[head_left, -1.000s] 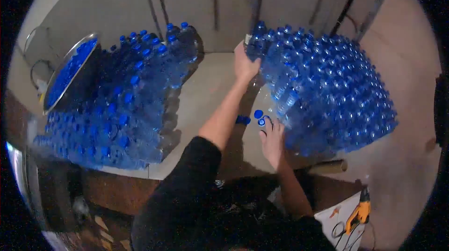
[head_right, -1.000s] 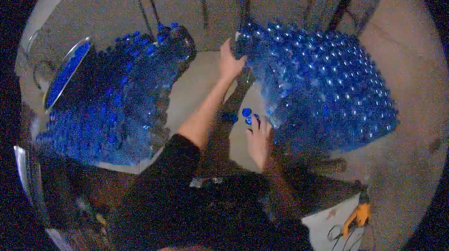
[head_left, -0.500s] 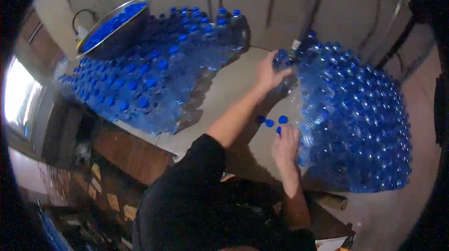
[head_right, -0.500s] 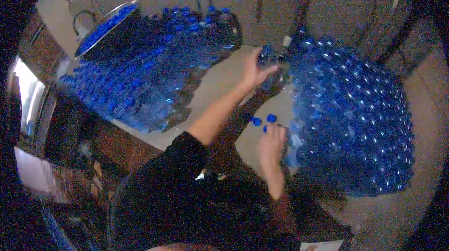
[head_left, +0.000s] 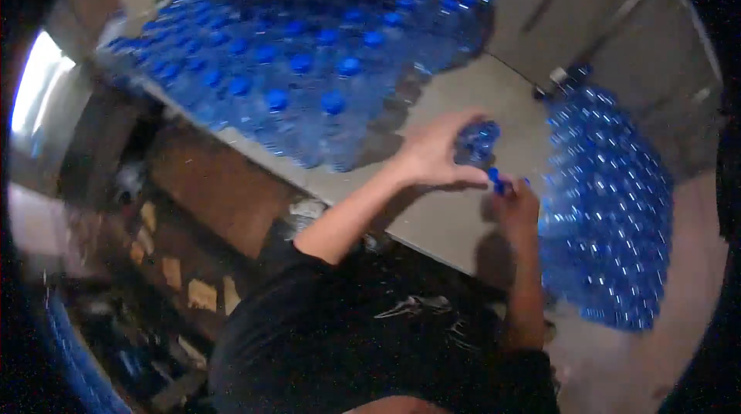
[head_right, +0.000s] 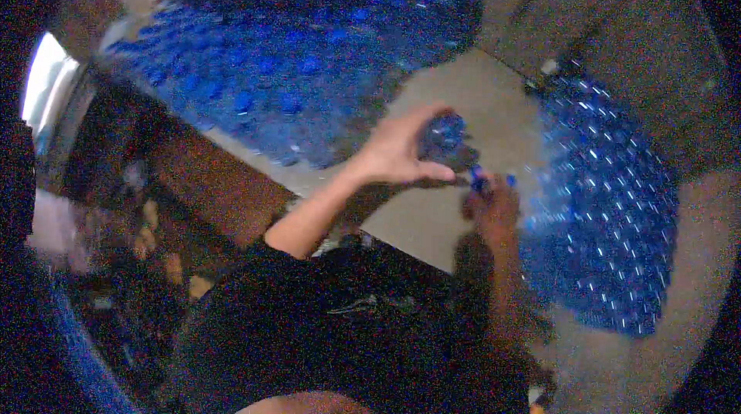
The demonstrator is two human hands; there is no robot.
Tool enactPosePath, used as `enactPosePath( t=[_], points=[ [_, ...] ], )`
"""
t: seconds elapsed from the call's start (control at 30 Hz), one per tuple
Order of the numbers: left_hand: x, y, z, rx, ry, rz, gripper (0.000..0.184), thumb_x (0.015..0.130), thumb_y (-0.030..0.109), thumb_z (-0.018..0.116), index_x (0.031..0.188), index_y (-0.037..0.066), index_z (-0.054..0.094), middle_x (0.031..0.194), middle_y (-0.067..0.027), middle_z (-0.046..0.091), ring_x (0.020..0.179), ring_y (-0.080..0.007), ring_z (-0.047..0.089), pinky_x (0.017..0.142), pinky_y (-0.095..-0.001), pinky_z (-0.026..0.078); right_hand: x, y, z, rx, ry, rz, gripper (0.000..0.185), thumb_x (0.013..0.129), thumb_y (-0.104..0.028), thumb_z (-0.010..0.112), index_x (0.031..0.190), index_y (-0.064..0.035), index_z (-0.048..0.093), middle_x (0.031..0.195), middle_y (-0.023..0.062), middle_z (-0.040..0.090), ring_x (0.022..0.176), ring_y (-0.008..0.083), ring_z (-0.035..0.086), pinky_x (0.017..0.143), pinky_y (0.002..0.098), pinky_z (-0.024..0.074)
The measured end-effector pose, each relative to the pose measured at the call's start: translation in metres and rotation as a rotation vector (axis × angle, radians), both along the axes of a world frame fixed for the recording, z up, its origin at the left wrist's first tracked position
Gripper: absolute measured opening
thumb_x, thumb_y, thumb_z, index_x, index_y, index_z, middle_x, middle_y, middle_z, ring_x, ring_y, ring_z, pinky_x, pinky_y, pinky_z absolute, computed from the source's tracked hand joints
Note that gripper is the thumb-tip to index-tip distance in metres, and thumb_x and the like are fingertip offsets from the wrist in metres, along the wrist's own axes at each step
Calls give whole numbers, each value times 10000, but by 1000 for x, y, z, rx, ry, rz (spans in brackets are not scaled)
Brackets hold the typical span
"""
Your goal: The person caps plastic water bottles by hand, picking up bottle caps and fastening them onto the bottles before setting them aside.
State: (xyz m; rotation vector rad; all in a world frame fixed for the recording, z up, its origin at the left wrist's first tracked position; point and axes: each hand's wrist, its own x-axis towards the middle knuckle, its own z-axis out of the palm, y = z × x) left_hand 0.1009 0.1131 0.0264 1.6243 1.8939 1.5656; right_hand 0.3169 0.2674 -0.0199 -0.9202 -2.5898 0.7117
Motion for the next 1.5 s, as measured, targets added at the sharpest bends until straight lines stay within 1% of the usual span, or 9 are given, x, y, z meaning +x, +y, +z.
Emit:
enactPosePath(
  t=[0.13, 0.2, 0.33, 0.6, 1.03, 1.13, 1.3, 1.4, 1.5],
  points=[
    [-12, 40, -6, 369, -247, -221, 792, 643, 398, 866, 1283, 59, 546, 1237, -117, 617, 1166, -238, 579, 1004, -376, 443, -50, -31, 144, 127, 255, 229, 273, 805, -58, 709, 1068, -26, 643, 948, 128, 664, 890, 237, 666, 754, 356, 542],
    [-15, 44, -5, 108, -311, -330, 662, 629, 372, 866, 1173, 84, 624, 1080, -107, 668, 1017, -230, 634, 901, -359, 482, -65, -36, 182, 154, 149, 349, 311, 775, -43, 722, 1074, -17, 641, 997, 161, 665, 948, 308, 662, 821, 372, 536],
    [-13, 51, -21, 119, -251, -314, 494, 628, 385, 840, 1006, 100, 702, 852, -80, 699, 806, -220, 667, 769, -356, 505, -93, -37, 212, 334, -77, 700, 326, 750, -28, 724, 1065, -6, 643, 1026, 168, 666, 936, 355, 644, 854, 386, 517],
    [-26, 35, -13, 114, -279, -293, 521, 616, 386, 823, 1033, 101, 693, 865, -86, 700, 800, -226, 666, 771, -363, 505, -128, -43, 210, 383, -238, 872, 295, 781, -51, 730, 1058, 7, 648, 982, 172, 672, 902, 357, 632, 804, 382, 515],
    [-20, 36, -3, -111, -296, -273, 494, 601, 256, 837, 1019, 67, 656, 909, -79, 687, 836, -197, 647, 768, -339, 492, -133, -17, 163, 710, -241, 668, 415, 872, -414, 600, 691, -44, 655, 721, 188, 656, 692, 375, 655, 594, 458, 513],
    [35, 41, -15, 136, -152, 429, 619, 594, 211, 844, 1135, 60, 584, 1073, -80, 652, 972, -217, 625, 813, -341, 479, -133, -25, 156, 777, -410, 444, 527, 892, -501, 523, 659, -57, 689, 700, 201, 662, 665, 372, 666, 598, 462, 528],
    [-25, 39, -8, 419, -191, -119, 745, 580, 250, 876, 1210, 47, 532, 1101, -92, 622, 1058, -253, 603, 929, -373, 469, -130, -9, 154, 636, -238, 512, 484, 874, -440, 554, 605, -52, 663, 695, 192, 659, 660, 378, 653, 602, 465, 517],
    [-20, 41, -15, -75, -414, -212, 740, 593, 267, 882, 1218, 39, 557, 1006, -105, 639, 1014, -274, 626, 924, -374, 480, -132, -21, 140, 674, -283, 330, 450, 877, -448, 540, 721, -61, 707, 748, 186, 680, 702, 377, 665, 635, 459, 528],
    [46, 57, -31, 235, -608, 325, 706, 601, 238, 889, 1202, 31, 581, 1047, -103, 658, 1021, -205, 623, 903, -357, 487, -134, -44, 158, 578, -494, 124, 419, 874, -446, 534, 815, -78, 724, 783, 181, 692, 716, 366, 672, 650, 448, 535]
  ],
)
